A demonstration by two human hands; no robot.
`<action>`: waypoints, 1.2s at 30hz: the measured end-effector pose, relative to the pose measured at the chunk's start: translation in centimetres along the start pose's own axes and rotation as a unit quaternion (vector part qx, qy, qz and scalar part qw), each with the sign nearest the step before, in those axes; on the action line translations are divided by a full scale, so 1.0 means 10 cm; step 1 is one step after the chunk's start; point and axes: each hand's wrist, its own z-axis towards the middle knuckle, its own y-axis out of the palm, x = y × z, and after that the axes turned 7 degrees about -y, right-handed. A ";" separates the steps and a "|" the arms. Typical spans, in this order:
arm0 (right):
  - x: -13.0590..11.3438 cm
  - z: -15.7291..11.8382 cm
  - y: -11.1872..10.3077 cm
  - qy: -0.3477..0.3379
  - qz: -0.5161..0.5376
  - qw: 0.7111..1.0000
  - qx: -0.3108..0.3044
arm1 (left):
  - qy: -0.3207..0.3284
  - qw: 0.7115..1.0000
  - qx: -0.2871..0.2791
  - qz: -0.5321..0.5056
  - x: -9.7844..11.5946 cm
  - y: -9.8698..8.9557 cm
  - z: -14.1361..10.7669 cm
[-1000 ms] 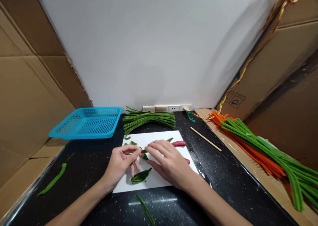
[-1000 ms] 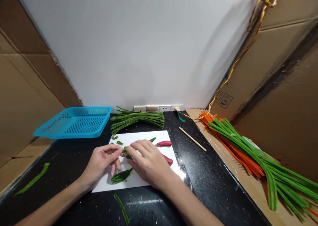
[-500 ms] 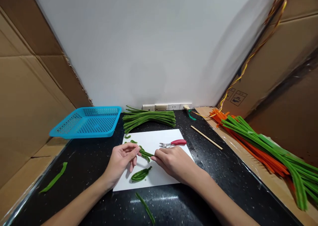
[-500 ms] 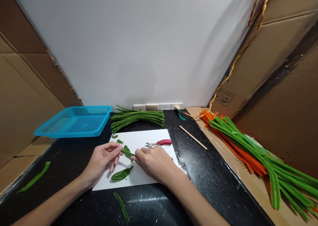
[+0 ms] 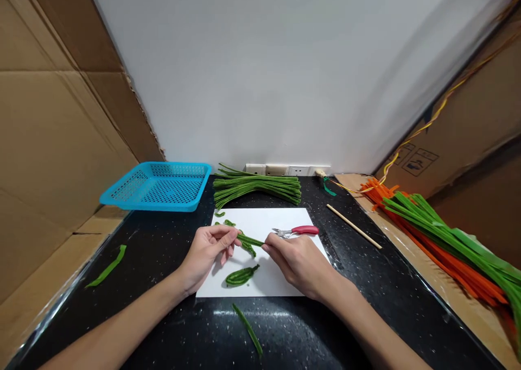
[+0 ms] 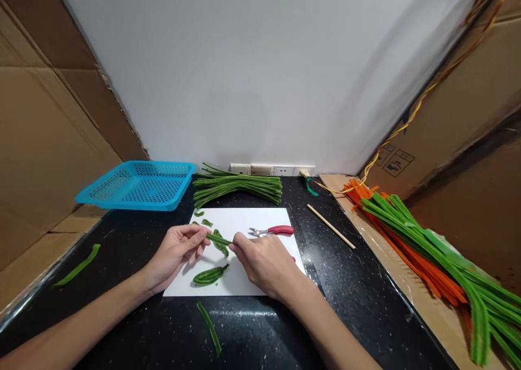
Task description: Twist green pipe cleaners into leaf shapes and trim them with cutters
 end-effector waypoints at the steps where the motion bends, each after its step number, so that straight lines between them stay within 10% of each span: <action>1: 0.01 0.00 0.01 -0.002 -0.001 1.000 0.003 | -0.005 1.000 0.006 -0.011 0.00 0.01 -0.01; 13: 0.06 0.02 -0.02 -0.038 0.016 0.998 0.057 | 0.000 0.992 0.057 -0.110 0.00 0.04 -0.02; 24: 0.03 0.02 0.03 -0.072 -0.006 0.993 0.092 | 0.009 0.998 -0.057 0.025 -0.04 0.08 -0.08; 36: -0.09 0.04 0.05 -0.158 0.084 0.968 0.175 | -0.028 0.998 -0.045 -0.028 -0.02 0.04 -0.04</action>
